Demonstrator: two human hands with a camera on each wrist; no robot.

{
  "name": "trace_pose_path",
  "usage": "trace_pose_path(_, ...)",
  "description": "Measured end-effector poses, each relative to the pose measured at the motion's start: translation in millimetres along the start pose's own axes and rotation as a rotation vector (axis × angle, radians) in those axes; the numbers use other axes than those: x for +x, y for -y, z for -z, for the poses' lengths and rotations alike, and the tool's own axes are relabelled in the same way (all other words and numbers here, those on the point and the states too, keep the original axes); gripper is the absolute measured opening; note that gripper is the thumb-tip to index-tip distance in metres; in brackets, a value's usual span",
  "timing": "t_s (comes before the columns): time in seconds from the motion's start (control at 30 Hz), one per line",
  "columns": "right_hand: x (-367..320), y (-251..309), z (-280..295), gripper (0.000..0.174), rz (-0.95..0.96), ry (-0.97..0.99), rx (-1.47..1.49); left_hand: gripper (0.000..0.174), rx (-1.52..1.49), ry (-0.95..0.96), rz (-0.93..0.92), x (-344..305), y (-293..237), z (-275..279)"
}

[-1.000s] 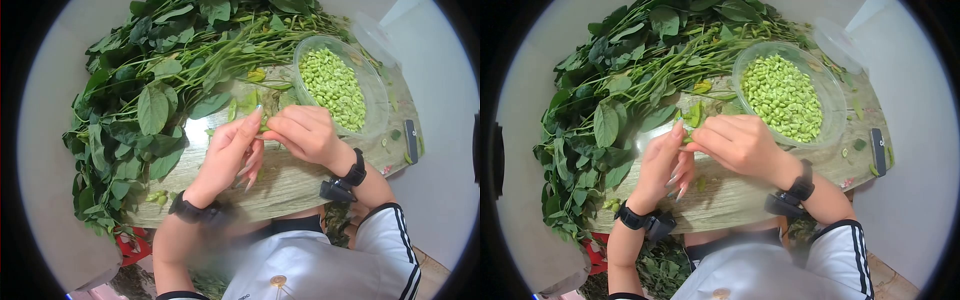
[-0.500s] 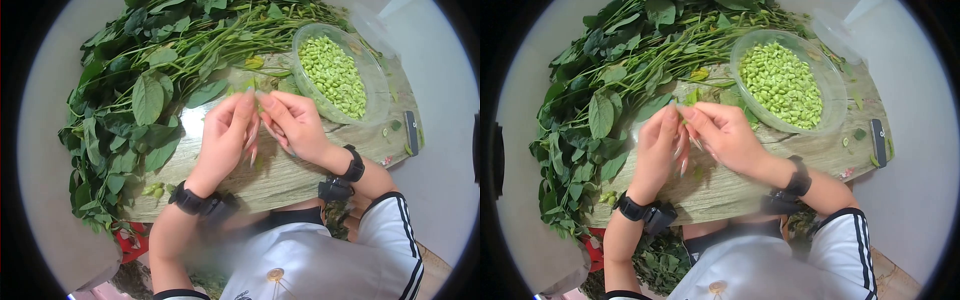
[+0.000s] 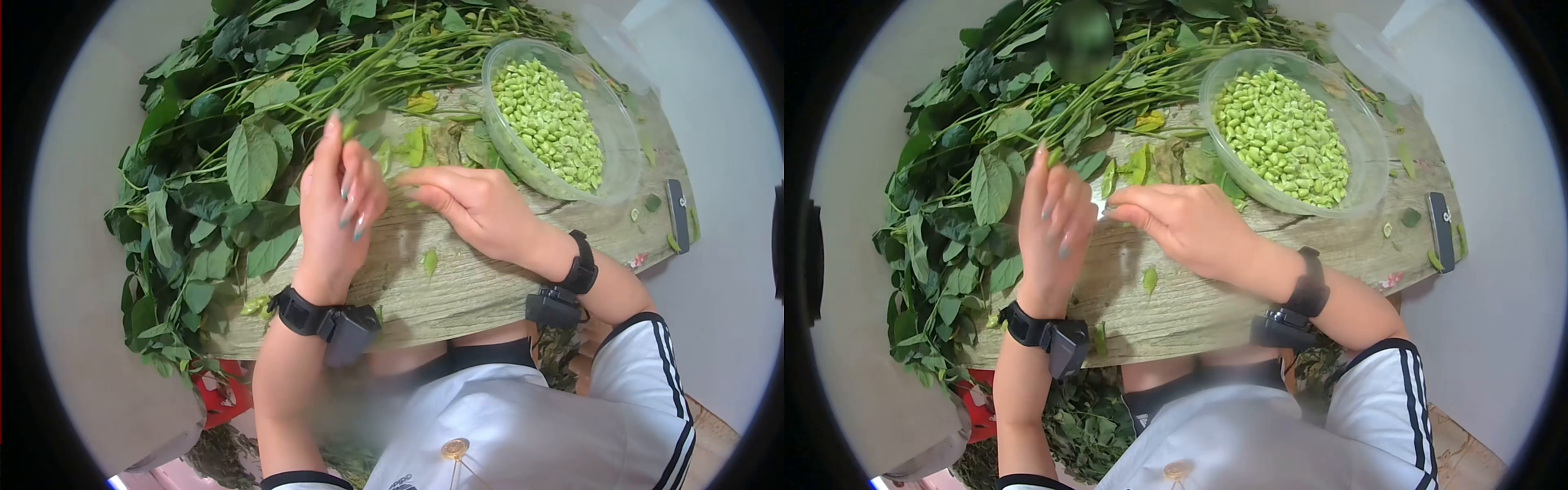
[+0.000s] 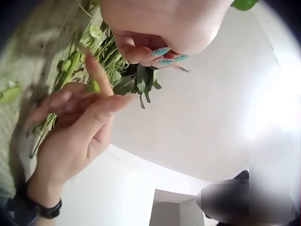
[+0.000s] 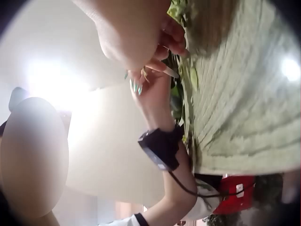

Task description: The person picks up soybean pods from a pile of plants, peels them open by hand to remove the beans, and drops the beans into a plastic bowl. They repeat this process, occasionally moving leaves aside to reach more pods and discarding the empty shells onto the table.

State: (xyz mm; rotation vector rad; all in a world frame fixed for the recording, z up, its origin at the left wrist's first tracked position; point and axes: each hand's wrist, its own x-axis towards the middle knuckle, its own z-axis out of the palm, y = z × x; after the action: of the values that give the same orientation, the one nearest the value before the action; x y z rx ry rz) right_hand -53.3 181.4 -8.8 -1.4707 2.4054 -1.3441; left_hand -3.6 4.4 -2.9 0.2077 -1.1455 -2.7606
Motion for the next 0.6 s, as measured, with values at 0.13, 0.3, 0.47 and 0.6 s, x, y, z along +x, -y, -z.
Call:
trace_pose_path(0.13, 4, 10, 5, 0.024, -0.078, -0.182, 0.016, 0.054, 0.098, 0.090, 0.126, -4, 5, -5)
trace_pose_path(0.3, 2, 2, 6, 0.023, -0.086, -0.108, 0.058, 0.049, 0.334, 0.133, 0.249, -16, 21, -13)
trace_pose_path(0.47, 1, -3, -1, 0.025, -0.162, -0.038, 0.057, 0.048, 0.252, 0.164, 0.283, -16, 28, -6)
trace_pose_path(0.6, 2, -2, -1, 0.027, -0.166, -0.029, 0.162, 0.047, 0.238, 0.133, 0.276, -16, 27, -9)
